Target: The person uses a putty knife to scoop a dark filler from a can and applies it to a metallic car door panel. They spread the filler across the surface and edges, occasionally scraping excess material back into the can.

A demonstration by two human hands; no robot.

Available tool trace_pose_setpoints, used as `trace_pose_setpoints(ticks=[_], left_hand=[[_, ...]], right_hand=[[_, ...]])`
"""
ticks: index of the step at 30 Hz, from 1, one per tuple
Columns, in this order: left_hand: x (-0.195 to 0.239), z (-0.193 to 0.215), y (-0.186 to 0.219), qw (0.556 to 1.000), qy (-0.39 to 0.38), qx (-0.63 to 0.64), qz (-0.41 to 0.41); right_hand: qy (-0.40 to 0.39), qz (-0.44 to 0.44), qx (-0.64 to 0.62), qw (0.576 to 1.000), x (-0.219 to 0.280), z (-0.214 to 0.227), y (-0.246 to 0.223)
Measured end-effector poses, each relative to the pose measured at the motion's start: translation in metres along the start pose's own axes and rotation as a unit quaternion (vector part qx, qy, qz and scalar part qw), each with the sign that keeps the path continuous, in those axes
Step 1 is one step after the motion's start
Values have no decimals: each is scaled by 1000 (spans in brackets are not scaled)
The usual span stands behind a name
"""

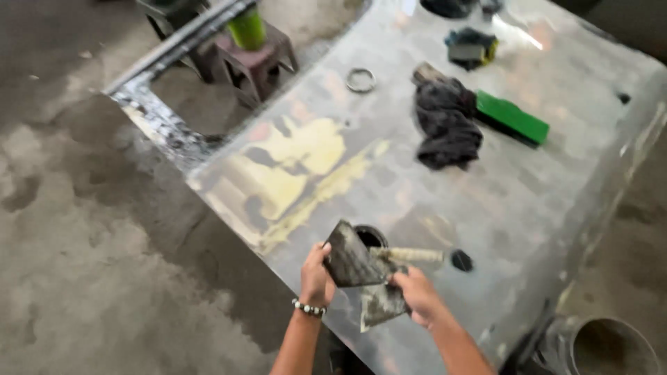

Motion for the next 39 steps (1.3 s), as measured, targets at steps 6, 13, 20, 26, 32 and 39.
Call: trace_pose_setpoints(ticks=[6,13,20,26,32,39], left_hand=[[-33,80,-9,998,-25,49,-3],[20,23,23,984,-23,123,126],[1,80,-19,985,13,141,102],[53,64,-4,987,7,115,113],[22,114,-21,982,68,116,136],[50,50,-8,927,-24,122,353]], right_hand=[[53,3,33,998,21,-28,2],[103,-14,22,994,44,-7,-10],[66,10,26,997,54,1,-11],[94,102,110,984,63,-2,-18],[137,141,75,977,53,12,-9],[196,384,334,838,217,-116,-103]])
Point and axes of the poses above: each hand's wrist, its own x-axis away from the middle knuckle, its own z-axis out of the back of the hand, y = z × x, the point moved 9 cm from there along -x, towards the middle knuckle, and after that the axes turned 7 degrees about y, right-handed, at the moved point
